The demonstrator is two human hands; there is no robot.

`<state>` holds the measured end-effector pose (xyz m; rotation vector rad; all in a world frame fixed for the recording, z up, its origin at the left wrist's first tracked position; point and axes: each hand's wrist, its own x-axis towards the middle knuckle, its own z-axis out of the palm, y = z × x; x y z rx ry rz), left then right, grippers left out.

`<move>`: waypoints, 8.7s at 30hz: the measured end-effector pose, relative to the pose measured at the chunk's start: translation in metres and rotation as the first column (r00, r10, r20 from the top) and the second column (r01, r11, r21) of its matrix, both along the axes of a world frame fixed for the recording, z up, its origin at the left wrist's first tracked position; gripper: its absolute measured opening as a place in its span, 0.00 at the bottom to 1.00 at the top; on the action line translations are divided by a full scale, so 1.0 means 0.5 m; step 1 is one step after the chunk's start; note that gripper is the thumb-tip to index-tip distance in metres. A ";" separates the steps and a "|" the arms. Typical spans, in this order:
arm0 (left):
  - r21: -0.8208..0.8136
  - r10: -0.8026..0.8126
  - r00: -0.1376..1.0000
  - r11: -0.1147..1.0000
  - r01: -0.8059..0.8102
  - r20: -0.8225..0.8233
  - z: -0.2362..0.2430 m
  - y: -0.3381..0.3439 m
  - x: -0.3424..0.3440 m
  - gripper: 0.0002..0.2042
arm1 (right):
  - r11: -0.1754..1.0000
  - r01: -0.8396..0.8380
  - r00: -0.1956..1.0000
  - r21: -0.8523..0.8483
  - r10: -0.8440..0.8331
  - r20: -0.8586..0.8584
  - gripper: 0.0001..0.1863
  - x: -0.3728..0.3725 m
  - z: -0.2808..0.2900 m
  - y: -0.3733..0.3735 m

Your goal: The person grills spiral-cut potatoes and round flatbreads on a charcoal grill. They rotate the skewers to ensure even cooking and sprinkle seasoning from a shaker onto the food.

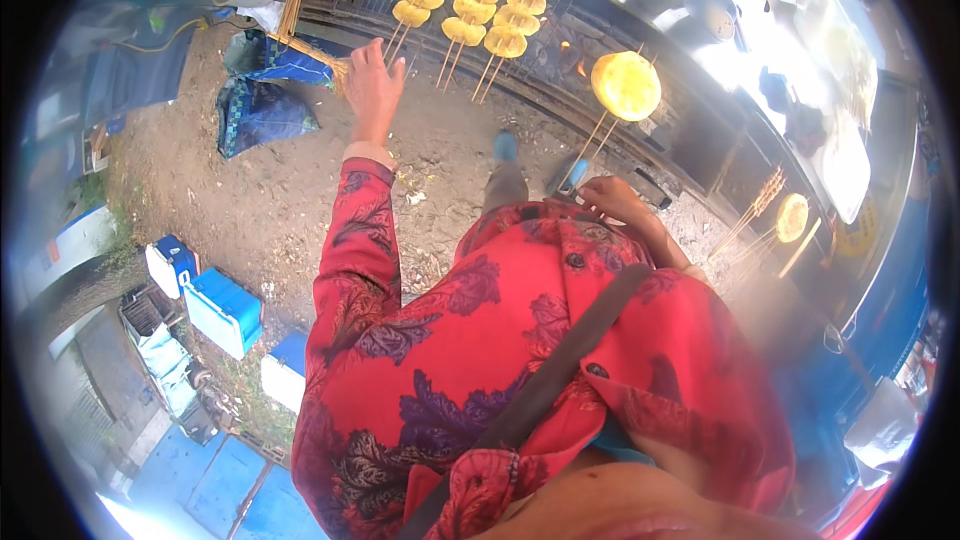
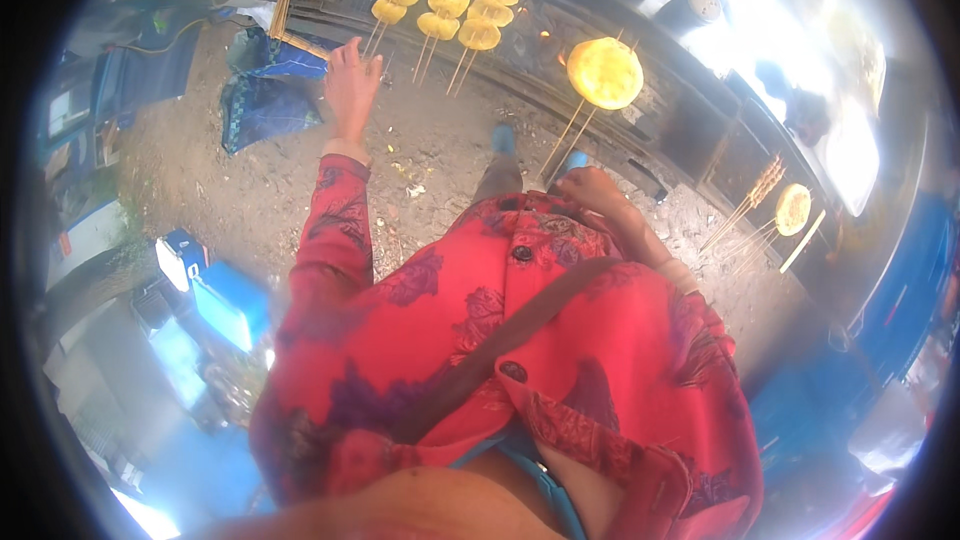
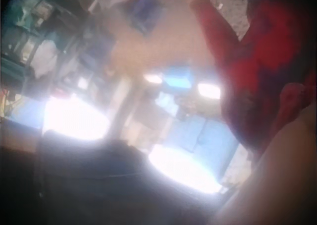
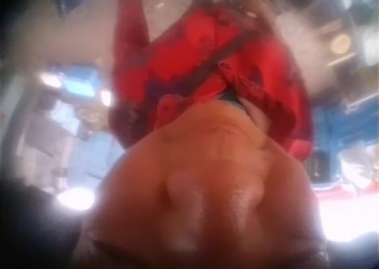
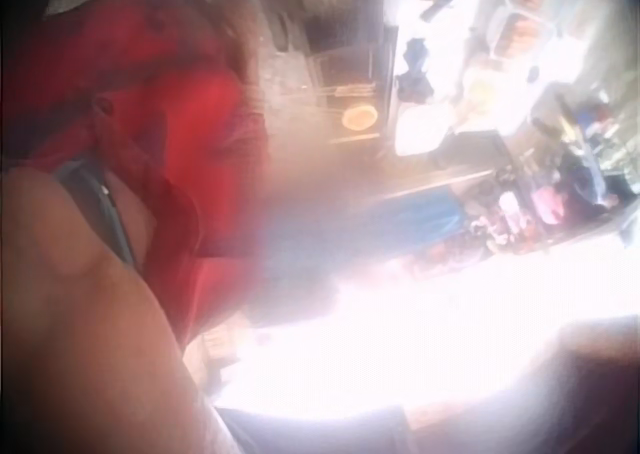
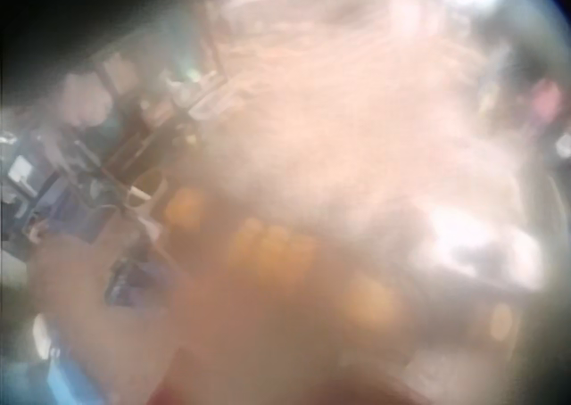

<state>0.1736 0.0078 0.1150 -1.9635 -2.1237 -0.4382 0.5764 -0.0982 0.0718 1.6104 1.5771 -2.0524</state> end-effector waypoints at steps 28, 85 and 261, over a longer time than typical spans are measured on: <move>-0.059 -0.036 0.906 0.996 0.067 0.422 0.074 -0.050 0.046 0.14 | 0.872 0.298 0.908 0.388 -0.385 0.168 0.13 0.169 0.212 0.182; 0.003 -0.056 0.643 0.997 0.083 0.764 -0.045 -0.167 0.308 0.15 | 0.338 -0.002 0.908 0.941 -0.394 0.143 0.13 0.215 0.194 0.310; -0.283 0.211 0.246 0.909 0.306 0.946 -0.108 -0.093 0.109 0.13 | 0.635 0.770 0.459 0.060 -0.487 -0.743 0.32 -0.322 0.263 0.366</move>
